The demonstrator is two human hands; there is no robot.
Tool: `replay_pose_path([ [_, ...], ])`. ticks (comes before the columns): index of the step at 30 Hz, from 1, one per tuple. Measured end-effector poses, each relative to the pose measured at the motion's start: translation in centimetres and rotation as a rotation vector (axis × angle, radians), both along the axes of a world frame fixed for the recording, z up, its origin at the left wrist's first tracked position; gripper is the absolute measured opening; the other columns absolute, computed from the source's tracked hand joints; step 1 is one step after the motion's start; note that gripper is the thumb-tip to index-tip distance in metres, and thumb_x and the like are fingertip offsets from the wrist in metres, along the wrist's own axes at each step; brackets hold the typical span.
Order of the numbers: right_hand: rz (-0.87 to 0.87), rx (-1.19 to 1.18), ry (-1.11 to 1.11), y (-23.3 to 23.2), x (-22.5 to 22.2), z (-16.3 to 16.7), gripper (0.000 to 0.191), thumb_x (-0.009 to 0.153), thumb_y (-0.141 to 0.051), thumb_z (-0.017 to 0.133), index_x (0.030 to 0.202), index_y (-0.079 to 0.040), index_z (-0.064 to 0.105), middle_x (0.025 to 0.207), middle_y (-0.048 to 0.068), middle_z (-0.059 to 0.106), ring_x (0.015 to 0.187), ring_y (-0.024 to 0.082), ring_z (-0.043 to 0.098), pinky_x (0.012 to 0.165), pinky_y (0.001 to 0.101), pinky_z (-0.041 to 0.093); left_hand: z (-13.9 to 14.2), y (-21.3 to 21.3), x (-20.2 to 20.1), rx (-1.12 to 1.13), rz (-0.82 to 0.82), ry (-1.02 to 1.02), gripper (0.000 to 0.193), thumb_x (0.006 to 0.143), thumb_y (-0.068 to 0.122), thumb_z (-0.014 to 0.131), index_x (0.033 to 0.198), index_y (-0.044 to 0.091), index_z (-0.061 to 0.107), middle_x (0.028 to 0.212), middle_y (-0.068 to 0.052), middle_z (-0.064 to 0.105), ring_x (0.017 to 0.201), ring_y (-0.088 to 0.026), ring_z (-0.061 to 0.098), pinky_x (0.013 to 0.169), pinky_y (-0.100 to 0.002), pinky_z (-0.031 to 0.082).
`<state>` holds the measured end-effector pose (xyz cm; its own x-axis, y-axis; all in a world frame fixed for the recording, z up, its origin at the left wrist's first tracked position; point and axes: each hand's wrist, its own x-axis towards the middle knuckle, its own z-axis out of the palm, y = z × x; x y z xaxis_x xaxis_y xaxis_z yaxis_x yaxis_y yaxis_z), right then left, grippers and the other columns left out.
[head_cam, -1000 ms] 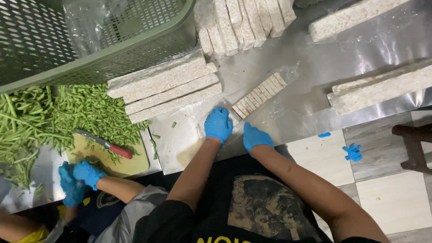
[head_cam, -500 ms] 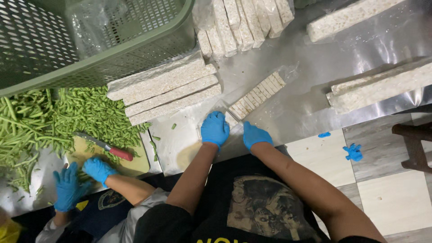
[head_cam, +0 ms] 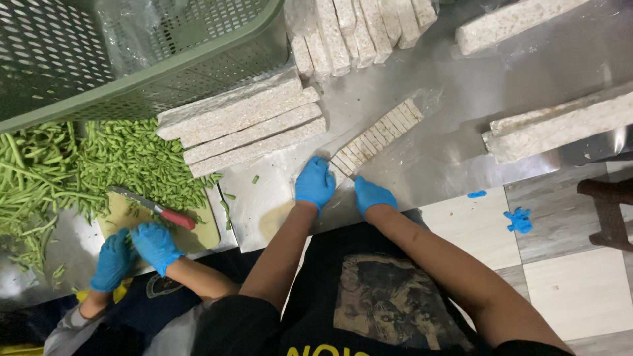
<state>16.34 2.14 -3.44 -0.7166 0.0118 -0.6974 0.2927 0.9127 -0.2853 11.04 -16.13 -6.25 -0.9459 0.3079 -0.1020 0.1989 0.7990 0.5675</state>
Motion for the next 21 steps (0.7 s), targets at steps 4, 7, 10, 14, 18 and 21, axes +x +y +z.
replay_pose_path([
  [4, 0.019, 0.011, 0.025, 0.3, 0.1, 0.3, 0.035, 0.1, -0.02, 0.035, 0.128, -0.007, 0.052, 0.126, 0.027, 0.065, 0.113, 0.046, 0.065, 0.096, 0.0558, 0.051, 0.5, -1.1, 0.5, 0.016, -0.079, 0.06, 0.026, 0.081, 0.021, 0.061, 0.102, 0.006, 0.061, 0.11, -0.018, 0.061, 0.098, -0.039, 0.061, 0.081, -0.052, 0.052],
  [7, 0.015, -0.003, 0.04, 0.3, 0.3, 1.7, 0.032, 0.1, -0.019, 0.035, 0.124, -0.008, 0.053, 0.127, 0.026, 0.065, 0.114, 0.046, 0.065, 0.096, 0.056, 0.051, 0.5, -0.1, 0.7, -0.028, -0.057, 0.12, 0.026, 0.078, 0.021, 0.064, 0.1, 0.007, 0.062, 0.111, -0.018, 0.061, 0.097, -0.039, 0.061, 0.08, -0.052, 0.052],
  [10, -0.018, 0.016, 0.022, 0.4, 0.3, 3.3, 0.031, 0.099, -0.019, 0.036, 0.123, -0.009, 0.053, 0.127, 0.025, 0.064, 0.114, 0.047, 0.065, 0.096, 0.0558, 0.051, 0.2, 1.6, 0.4, -0.028, -0.043, 0.118, 0.024, 0.077, 0.022, 0.064, 0.096, 0.008, 0.063, 0.111, -0.017, 0.061, 0.098, -0.038, 0.061, 0.081, -0.052, 0.052],
  [14, -0.041, 0.055, 0.014, 0.8, 0.1, 4.8, 0.03, 0.098, -0.02, 0.039, 0.123, -0.011, 0.053, 0.128, 0.023, 0.064, 0.113, 0.047, 0.065, 0.095, 0.055, 0.052, -0.1, 2.8, -0.1, -0.029, -0.032, 0.15, 0.026, 0.076, 0.023, 0.066, 0.096, 0.008, 0.064, 0.111, -0.018, 0.062, 0.097, -0.038, 0.061, 0.079, -0.052, 0.052],
  [18, -0.022, 0.047, 0.007, 1.2, 0.0, 4.5, 0.03, 0.099, -0.022, 0.04, 0.124, -0.011, 0.053, 0.129, 0.022, 0.064, 0.113, 0.046, 0.064, 0.095, 0.0552, 0.052, 0.1, 2.6, 0.0, 0.003, -0.029, 0.125, 0.021, 0.078, 0.022, 0.065, 0.093, 0.009, 0.064, 0.107, -0.017, 0.062, 0.098, -0.037, 0.062, 0.082, -0.051, 0.053],
  [21, -0.03, 0.021, 0.004, 1.4, -0.2, 3.6, 0.03, 0.099, -0.02, 0.04, 0.123, -0.011, 0.054, 0.13, 0.022, 0.064, 0.114, 0.046, 0.064, 0.095, 0.0549, 0.052, 0.3, 2.5, 0.3, 0.057, -0.022, 0.121, 0.021, 0.08, 0.021, 0.064, 0.095, 0.008, 0.063, 0.106, -0.018, 0.061, 0.097, -0.038, 0.061, 0.082, -0.051, 0.052],
])
